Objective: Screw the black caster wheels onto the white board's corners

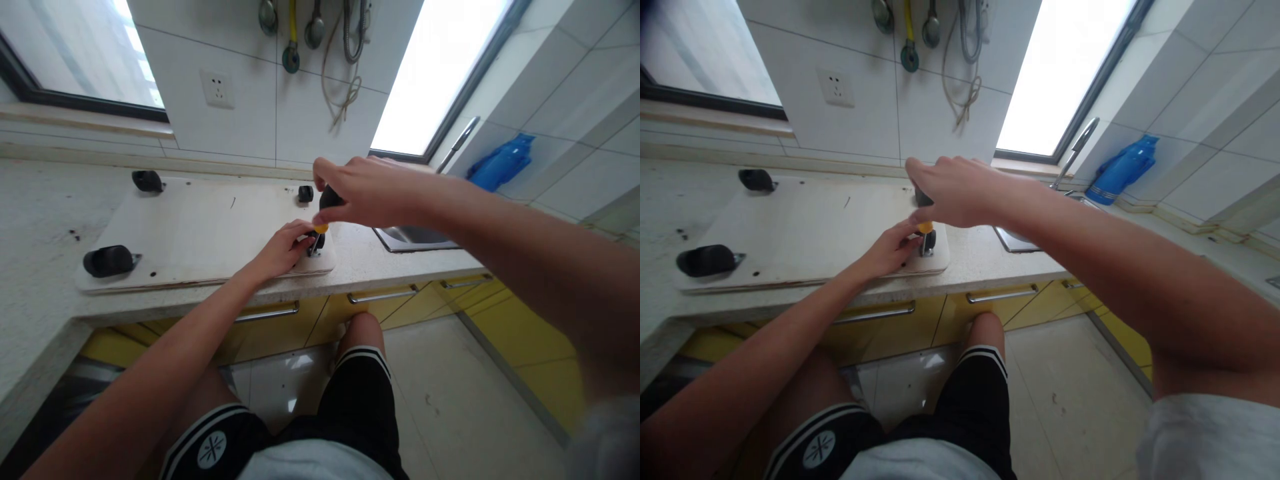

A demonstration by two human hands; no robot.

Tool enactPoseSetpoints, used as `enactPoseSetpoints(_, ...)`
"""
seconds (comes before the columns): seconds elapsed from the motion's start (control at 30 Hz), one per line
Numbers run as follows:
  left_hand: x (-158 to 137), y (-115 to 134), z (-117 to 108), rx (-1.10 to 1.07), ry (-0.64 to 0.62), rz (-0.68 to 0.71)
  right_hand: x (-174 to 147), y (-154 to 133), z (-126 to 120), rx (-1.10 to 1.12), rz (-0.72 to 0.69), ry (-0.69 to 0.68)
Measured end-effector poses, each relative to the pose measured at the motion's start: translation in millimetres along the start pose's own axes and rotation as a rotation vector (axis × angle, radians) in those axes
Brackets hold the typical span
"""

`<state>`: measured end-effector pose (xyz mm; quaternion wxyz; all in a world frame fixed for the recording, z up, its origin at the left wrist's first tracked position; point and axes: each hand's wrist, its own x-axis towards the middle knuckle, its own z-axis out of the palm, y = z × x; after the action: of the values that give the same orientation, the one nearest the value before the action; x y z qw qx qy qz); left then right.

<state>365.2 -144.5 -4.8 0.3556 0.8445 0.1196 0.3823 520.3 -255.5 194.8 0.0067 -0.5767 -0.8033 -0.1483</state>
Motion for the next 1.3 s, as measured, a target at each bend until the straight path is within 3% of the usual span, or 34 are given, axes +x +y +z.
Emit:
enactPoseSetpoints(0.07,0.5,-0.2,-0.2,0.020,-0.001,-0.002,-0.4,-5.2,-0.6,0.027,-0.055,-0.078)
enactPoseSetpoints(0.17,0.8,0.2,-0.6,0.037,0.001,0.005,-1.4,-12.1,-1.9,-0.093,0.114,0.045)
enactPoseSetpoints(0.2,0.8,0.3,-0.7,0.036,0.001,0.007,-1.6,-13.0,-2.6,-0.112,0.124,0.028)
enactPoseSetpoints(0.3,0.7,-0.1,-0.5,0.025,-0.001,0.006,-1.8,-10.5,-4.5,-0.062,0.012,-0.101)
enactPoseSetpoints(0.43,0.6,-0.4,0.1,0.022,0.010,0.010,-0.4,-3.6,-3.6,-0.104,0.155,0.030)
enactPoseSetpoints(0.57,0.4,3.6,-0.7,0.031,0.006,0.009,0.9,-0.9,-1.6,0.025,0.037,-0.088)
enactPoseSetpoints(0.67,0.2,5.8,-1.4,0.041,0.008,0.011,2.2,-3.4,-0.4,-0.057,0.167,0.031)
enactPoseSetpoints(0.7,0.2,5.5,-1.4,0.042,0.012,0.012,2.6,-4.3,-0.5,-0.056,0.164,0.034)
enactPoseSetpoints(0.83,0.5,0.7,-0.1,0.043,0.013,-0.004,2.4,-8.5,0.2,0.150,-0.076,-0.105)
enactPoseSetpoints(0.97,1.0,-3.0,1.0,0.044,0.024,0.016,-1.1,-12.8,1.6,0.039,0.137,0.029)
enactPoseSetpoints(1.1,1.2,-1.9,0.5,0.038,0.011,0.034,-5.4,-10.1,0.3,0.245,-0.108,-0.111)
enactPoseSetpoints(1.23,0.8,0.1,-0.2,0.041,0.017,0.044,-6.7,-4.3,6.4,0.107,0.100,0.068)
enactPoseSetpoints(1.3,0.5,0.8,-0.4,0.040,0.019,0.042,-6.0,0.0,7.9,0.169,0.037,0.033)
